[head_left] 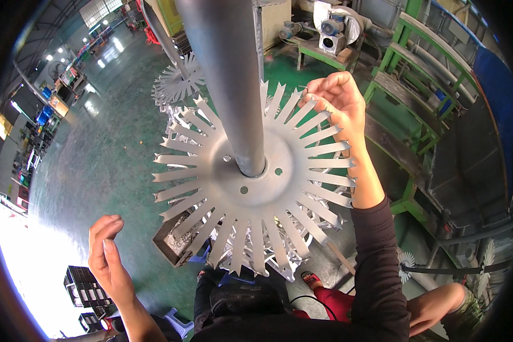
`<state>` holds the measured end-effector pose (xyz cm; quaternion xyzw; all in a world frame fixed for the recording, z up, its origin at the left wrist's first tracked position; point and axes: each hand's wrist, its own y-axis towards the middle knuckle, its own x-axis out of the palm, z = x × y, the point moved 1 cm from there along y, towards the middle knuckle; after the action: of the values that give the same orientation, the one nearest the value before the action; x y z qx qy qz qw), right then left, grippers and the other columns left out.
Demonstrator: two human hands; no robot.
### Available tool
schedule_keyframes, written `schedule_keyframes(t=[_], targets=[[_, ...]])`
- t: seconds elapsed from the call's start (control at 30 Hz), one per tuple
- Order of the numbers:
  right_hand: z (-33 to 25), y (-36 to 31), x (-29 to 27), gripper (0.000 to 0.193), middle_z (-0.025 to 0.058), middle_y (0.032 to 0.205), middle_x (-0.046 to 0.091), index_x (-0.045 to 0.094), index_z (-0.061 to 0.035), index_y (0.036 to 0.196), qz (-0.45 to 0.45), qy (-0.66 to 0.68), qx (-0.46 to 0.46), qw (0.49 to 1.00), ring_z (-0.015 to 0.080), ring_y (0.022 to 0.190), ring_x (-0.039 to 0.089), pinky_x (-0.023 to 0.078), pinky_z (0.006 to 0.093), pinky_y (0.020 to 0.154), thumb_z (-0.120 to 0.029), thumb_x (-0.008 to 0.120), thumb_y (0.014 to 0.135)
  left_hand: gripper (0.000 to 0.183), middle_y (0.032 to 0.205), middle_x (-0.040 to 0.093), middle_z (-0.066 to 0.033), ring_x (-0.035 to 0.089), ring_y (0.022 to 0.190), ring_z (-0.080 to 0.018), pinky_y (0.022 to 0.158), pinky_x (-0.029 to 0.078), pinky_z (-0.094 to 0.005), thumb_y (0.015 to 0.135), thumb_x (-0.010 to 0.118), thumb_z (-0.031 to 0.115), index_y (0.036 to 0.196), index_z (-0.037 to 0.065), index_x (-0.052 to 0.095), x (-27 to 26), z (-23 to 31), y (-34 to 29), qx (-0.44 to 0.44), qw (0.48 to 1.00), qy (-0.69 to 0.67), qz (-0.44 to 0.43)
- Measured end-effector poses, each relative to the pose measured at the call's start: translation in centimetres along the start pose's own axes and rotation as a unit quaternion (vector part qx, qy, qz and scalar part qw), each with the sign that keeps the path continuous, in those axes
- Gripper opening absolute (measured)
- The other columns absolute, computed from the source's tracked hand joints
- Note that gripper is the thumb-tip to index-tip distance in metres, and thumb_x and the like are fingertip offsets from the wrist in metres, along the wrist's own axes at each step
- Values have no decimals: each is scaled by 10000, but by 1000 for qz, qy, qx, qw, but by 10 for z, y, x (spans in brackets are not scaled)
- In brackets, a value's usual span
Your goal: The person picks up metal brackets and attaches wire hooks to them by hand, then hangs the brackets onto a large industrial metal rack.
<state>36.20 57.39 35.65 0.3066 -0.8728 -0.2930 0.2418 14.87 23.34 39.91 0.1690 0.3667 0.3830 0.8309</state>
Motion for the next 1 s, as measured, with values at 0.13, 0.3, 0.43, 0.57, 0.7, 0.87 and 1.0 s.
schedule_keyframes(t=[0.13, 0.3, 0.43, 0.57, 0.7, 0.87, 1.0], targets=[[-2, 2, 1, 253, 117, 883, 587, 419, -33, 893, -17, 13, -1, 1000, 134, 787, 588, 496, 249, 708, 69, 612, 766, 298, 1068, 536, -154, 510, 1013, -228, 864, 415, -350, 926, 365, 160, 975, -37, 584, 1, -1, 2, 9, 1000, 12, -21], [-1, 4, 1, 238, 115, 884, 583, 415, -34, 894, -43, 18, 7, 999, 142, 798, 595, 494, 247, 712, 65, 597, 777, 298, 1068, 537, -152, 509, 1015, -225, 866, 414, -350, 926, 373, 169, 973, -38, 583, 2, -2, 2, 5, 1000, 9, -22], [3, 3, 1, 212, 100, 890, 584, 442, -31, 905, -53, 31, 22, 998, 140, 802, 593, 482, 237, 698, 56, 589, 780, 297, 1071, 537, -151, 509, 1020, -227, 870, 413, -352, 927, 375, 170, 974, -37, 584, 0, -2, 0, 1, 1000, 5, -23], [0, 2, 3, 189, 98, 875, 582, 457, -30, 901, -57, 32, 32, 997, 143, 781, 588, 475, 241, 680, 39, 589, 785, 296, 1073, 537, -151, 509, 1027, -229, 876, 412, -355, 925, 375, 166, 974, -36, 586, -2, -4, -3, -6, 1000, 0, -17], [-5, 4, 3, 166, 97, 861, 580, 472, -28, 897, -57, 23, 36, 997, 145, 759, 584, 469, 246, 662, 23, 589, 790, 296, 1076, 537, -152, 511, 1029, -229, 875, 415, -355, 925, 374, 165, 975, -33, 590, -4, -6, -5, -5, 1000, -11, -12], [23, 0, 15, 139, 94, 844, 578, 491, -27, 891, -65, 54, 65, 994, 148, 731, 578, 461, 251, 640, 2, 589, 796, 283, 1033, 547, -165, 519, 1012, -248, 881, 417, -362, 909, 395, 145, 948, -58, 589, -14, -6, -17, -28, 999, 31, 15], [-4, 5, 6, 119, 92, 829, 576, 507, -25, 887, -53, 16, 55, 997, 150, 709, 574, 454, 256, 622, -15, 588, 801, 285, 1037, 548, -165, 519, 1012, -247, 884, 414, -362, 909, 393, 146, 947, -58, 589, -10, -9, -10, -11, 1000, -6, 8]])
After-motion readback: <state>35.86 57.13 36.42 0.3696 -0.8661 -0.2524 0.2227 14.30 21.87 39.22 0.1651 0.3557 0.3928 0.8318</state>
